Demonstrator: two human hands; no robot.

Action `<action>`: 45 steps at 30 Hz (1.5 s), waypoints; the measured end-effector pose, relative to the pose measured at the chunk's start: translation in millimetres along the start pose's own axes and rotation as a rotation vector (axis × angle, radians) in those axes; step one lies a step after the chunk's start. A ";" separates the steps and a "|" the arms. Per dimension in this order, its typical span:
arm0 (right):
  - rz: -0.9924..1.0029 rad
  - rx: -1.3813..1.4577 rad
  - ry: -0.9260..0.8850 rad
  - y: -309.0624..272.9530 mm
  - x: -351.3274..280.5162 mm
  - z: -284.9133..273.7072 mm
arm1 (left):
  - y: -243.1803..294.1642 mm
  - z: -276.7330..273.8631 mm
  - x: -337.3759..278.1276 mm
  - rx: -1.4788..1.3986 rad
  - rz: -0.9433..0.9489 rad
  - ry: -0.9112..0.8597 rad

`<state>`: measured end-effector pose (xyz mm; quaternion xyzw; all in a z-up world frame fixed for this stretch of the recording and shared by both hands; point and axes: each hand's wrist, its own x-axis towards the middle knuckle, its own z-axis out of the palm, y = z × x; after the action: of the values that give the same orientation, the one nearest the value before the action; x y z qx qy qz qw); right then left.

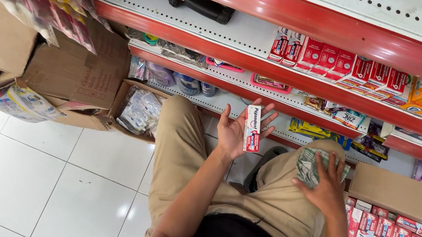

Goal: The recorder is scanning toothpaste boxes and placing them onto a grocery store shelf from a cardboard box.

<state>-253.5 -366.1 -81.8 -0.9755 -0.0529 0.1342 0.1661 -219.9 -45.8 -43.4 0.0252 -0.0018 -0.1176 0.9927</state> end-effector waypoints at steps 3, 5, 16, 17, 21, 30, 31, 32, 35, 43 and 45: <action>-0.017 0.195 0.014 -4.2 -11.8 -40.6 | -2.3 -10.7 -2.3 0.006 -0.016 0.038; -0.034 -0.024 -0.063 -23.9 -18.3 -48.4 | -10.8 -21.8 -6.9 -0.005 -0.025 0.033; -0.046 0.203 0.413 15.8 10.7 11.6 | -38.6 -33.7 -5.1 -0.068 -0.166 0.037; -0.089 0.474 0.452 -8.5 6.6 -7.7 | -40.2 -32.3 -7.3 -0.037 -0.183 0.068; -0.262 0.528 0.365 -87.8 13.6 -30.2 | -55.8 -90.9 -5.2 -0.381 -0.189 -0.260; -0.689 0.256 0.065 -175.0 -23.3 -8.1 | -4.4 -45.3 -14.7 0.031 0.072 0.170; -0.699 0.259 0.065 -173.6 -25.2 -7.0 | -3.5 -42.6 -16.4 0.037 0.081 0.169; -0.696 0.300 0.059 -172.0 -26.8 -6.3 | -3.0 -39.6 -17.2 0.046 0.049 0.171; -0.694 0.342 0.092 -174.1 -8.4 -15.9 | -15.5 -34.1 -18.7 0.094 -0.011 0.151; -0.702 0.263 0.178 -186.6 11.4 -19.3 | -19.8 -27.5 -12.7 0.062 0.043 0.097; -0.767 0.236 0.101 -188.5 -6.4 -16.7 | -10.5 -41.2 -6.2 -0.192 0.127 -0.076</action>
<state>-266.0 -195.2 -1.3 -0.8646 -0.3892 0.0196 0.3171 -227.9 -52.5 -85.0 -0.0748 -0.0298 -0.0552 0.9952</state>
